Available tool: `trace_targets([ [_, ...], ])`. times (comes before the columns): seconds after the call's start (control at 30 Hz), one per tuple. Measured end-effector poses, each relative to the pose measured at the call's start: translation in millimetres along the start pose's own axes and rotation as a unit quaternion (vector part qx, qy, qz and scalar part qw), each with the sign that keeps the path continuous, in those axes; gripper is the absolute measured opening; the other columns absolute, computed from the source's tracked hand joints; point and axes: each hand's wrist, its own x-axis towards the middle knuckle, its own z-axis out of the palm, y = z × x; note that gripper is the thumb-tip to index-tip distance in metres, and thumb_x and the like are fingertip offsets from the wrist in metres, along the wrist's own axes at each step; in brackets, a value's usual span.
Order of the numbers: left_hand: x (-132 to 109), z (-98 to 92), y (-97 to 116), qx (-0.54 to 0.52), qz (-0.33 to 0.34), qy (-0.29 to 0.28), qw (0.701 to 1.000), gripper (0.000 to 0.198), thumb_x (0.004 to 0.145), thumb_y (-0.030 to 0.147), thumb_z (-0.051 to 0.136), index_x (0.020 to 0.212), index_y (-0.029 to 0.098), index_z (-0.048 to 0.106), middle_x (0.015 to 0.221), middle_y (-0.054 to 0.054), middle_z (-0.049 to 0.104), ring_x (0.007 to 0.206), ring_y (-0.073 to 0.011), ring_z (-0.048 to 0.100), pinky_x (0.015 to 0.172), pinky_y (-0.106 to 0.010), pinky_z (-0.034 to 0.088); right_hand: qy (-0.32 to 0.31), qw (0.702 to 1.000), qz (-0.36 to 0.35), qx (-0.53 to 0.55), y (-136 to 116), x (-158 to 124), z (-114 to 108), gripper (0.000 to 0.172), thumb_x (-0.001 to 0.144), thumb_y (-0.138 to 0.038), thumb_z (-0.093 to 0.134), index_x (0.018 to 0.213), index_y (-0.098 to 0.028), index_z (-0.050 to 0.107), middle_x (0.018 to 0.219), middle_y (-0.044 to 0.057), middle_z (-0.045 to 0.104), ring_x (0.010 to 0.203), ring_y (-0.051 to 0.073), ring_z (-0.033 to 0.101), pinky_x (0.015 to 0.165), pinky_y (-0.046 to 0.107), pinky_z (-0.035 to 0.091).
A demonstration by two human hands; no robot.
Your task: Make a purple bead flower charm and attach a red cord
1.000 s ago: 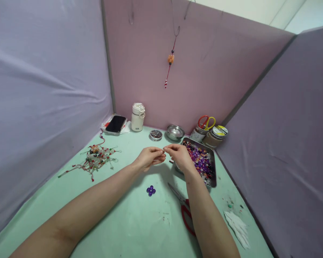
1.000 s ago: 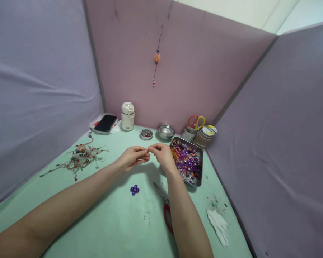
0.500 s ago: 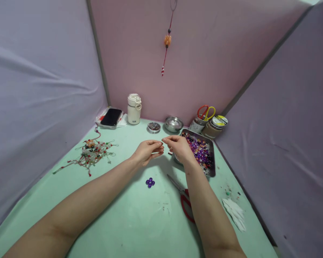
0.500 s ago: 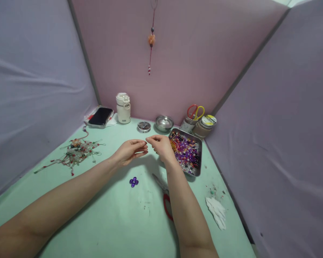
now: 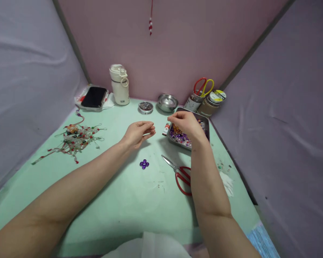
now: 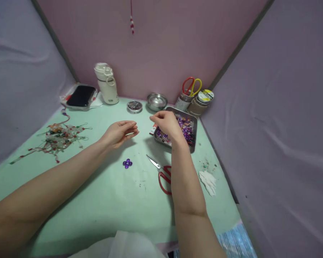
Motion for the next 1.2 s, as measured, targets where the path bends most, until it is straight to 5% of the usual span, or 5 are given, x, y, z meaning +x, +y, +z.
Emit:
trace_targets([
  [0.17,7.2,-4.7,-3.3,0.026,-0.005,-0.001,1.000,0.015,0.073,0.021,0.075,0.080,0.010,0.067,0.075,-0.005,0.068,0.068,-0.0107,0.064,0.084,-0.032,0.054,0.056,0.995,0.002,-0.086,10.6,-2.3,-43.3,0.023,0.071,-0.038,0.063,0.072,-0.015,0.066,0.062,-0.001,0.056,0.054,0.009,0.041,0.052,0.024,0.030],
  [0.43,26.4,-17.4,-24.8,0.050,0.025,-0.019,0.998,0.026,0.065,0.030,0.080,0.080,0.012,0.069,0.075,-0.004,0.068,0.069,-0.0118,0.065,0.079,-0.028,0.055,-0.112,0.968,0.019,-0.224,59.6,4.1,-83.8,0.006,0.067,-0.022,0.065,0.067,-0.018,0.069,0.063,0.000,0.065,0.061,0.013,0.054,0.060,0.025,0.041],
  [0.67,31.1,-19.5,-31.5,0.028,0.028,0.007,0.999,0.023,0.065,0.026,0.079,0.080,0.011,0.068,0.072,-0.004,0.068,0.070,-0.0119,0.065,0.080,-0.028,0.055,-0.211,0.944,0.002,-0.254,68.5,7.9,-61.3,0.017,0.073,-0.016,0.062,0.082,-0.021,0.076,0.079,0.000,0.074,0.069,0.016,0.063,0.065,0.025,0.046],
  [0.87,29.6,-17.5,-29.7,0.028,0.017,0.024,0.999,0.020,0.066,0.024,0.078,0.078,0.011,0.068,0.071,-0.004,0.068,0.069,-0.0124,0.065,0.075,-0.027,0.055,-0.167,0.911,-0.014,-0.377,71.0,14.1,-35.0,0.027,0.076,-0.010,0.057,0.090,-0.021,0.077,0.091,0.003,0.076,0.082,0.018,0.067,0.075,0.024,0.046],
  [1.2,29.7,-18.6,-30.8,0.025,0.010,0.025,0.999,0.019,0.067,0.024,0.076,0.078,0.012,0.067,0.073,-0.005,0.068,0.068,-0.0127,0.065,0.079,-0.030,0.054,-0.175,0.883,0.003,-0.436,75.7,14.4,-26.4,0.023,0.074,-0.016,0.062,0.093,-0.022,0.075,0.086,0.005,0.074,0.076,0.019,0.064,0.066,0.025,0.041],
])
